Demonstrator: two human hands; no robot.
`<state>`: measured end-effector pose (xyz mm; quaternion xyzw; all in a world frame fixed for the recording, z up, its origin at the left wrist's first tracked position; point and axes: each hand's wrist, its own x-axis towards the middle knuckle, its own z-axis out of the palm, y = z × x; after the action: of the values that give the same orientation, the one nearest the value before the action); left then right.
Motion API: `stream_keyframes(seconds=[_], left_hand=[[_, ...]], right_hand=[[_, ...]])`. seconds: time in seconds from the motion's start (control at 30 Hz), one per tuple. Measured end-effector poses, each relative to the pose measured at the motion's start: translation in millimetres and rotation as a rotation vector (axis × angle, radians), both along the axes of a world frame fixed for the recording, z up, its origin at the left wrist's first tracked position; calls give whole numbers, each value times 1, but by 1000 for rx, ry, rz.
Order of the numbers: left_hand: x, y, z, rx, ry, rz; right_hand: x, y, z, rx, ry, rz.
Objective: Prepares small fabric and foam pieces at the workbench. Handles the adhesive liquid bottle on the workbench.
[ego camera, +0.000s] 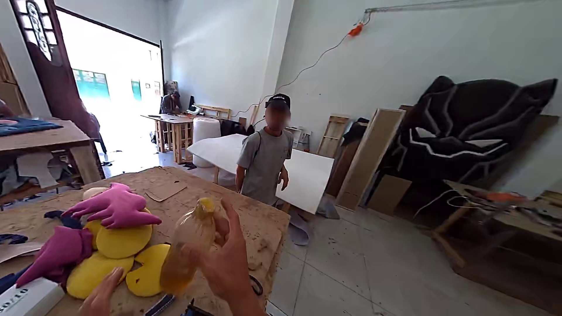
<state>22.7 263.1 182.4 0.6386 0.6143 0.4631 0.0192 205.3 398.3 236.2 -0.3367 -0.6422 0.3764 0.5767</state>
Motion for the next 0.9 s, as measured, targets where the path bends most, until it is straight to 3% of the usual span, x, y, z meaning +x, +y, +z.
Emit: stream_keyframes(seconds=[0.13,0.23,0.37,0.63,0.9], left_hand=[[21,-15,7,-2,-61,-79],[28,-49,1,-28,-61,-12],[-3,-67,3,169,278,141],[-71,-98,83,322,891,222],[-93,-119,137,408,1170,256]], right_hand=[[14,-80,2,-61,187,315],[23,-108,-13,-38,211,362],[21,-126,-16,31,284,382],[-10,-136,-16,88,553,489],[-32,-144,-6,158,724,573]])
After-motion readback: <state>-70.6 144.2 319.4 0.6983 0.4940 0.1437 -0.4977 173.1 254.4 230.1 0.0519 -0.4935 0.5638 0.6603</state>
